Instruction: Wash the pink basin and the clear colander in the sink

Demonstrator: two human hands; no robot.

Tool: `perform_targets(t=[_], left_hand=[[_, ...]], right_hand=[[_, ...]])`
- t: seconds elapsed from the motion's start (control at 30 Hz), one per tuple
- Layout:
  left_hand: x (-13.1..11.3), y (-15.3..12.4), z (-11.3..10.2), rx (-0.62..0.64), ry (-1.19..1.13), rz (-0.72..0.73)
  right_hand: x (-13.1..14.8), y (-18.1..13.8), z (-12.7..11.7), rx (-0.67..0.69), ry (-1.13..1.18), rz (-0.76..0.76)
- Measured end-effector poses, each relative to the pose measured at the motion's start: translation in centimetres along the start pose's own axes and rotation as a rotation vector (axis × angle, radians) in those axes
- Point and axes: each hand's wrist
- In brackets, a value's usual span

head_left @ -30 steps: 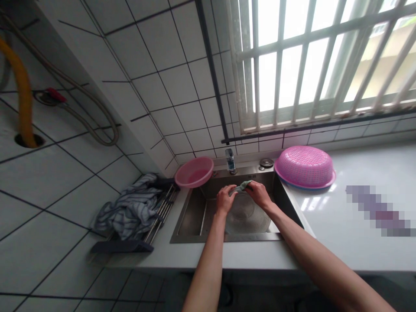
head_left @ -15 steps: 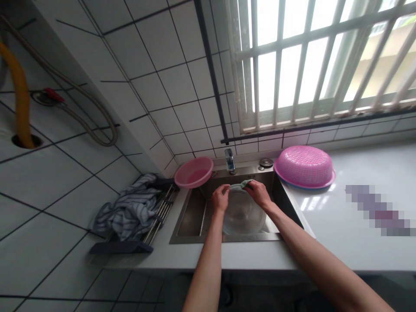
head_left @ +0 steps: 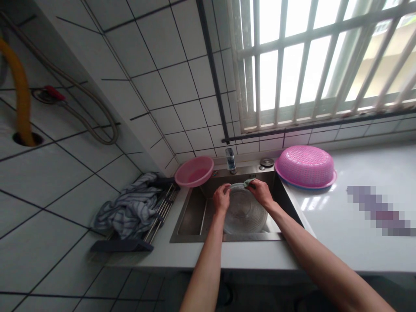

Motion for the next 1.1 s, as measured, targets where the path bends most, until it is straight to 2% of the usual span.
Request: perform_targets(t=[0.13, 0.2, 0.3, 0.37, 0.57, 0.63, 0.73, 0.8, 0.97, 1.03, 1.1], left_hand=[[-0.6, -0.4, 0.7, 0.103, 0.083, 0.106], [-0.7, -0.3, 0.5, 0.08, 0.095, 0.079], [-0.2, 0.0, -0.2, -0.041, 0.061, -0.021], [0.0, 0.1, -0.3, -0.067, 0.047, -0.042], [-0.6, -0.4, 0.8, 0.065, 0.111, 0.129], [-0.5, -0.2, 0.5, 0.042, 0.114, 0.119], [0.1, 0.1, -0.1, -0.052, 0.064, 0.007], [0.2, 0.1, -0.2, -0.069, 0.035, -0.044], [-0.9, -0.5, 0.7, 0.098, 0.101, 0.1], [-0.9, -0.5, 0.6, 0.085, 0.107, 0.112], [-0.5, -0.2, 0.2, 0.007, 0.064, 0.054]], right_hand=[[0.3, -0.2, 0.7, 0.079, -0.06, -0.036], [0.3, -0.1, 0.7, 0.074, -0.063, -0.026], [-0.1, 0.1, 0.2, 0.003, -0.043, 0.012], [-0.3, 0.0, 0.0, -0.025, -0.034, 0.029], [0.4, -0.3, 0.8, 0.059, -0.072, -0.018], [0.5, -0.2, 0.8, 0.061, -0.059, -0.026], [-0.1, 0.0, 0.5, 0.0, -0.02, 0.002], [-0.4, 0.0, 0.4, -0.032, -0.013, 0.027], [0.1, -0.3, 1.3, 0.078, -0.1, -0.015], [0.3, -0.3, 1.4, 0.094, -0.093, -0.035], [0.1, -0.1, 1.1, 0.043, -0.054, -0.017]])
Point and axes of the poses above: each hand's wrist, its own y-axis towards the middle knuckle, its own z-axis out of the palm, x = y × z, and after that the axes turned 5 degrees about y, right-handed
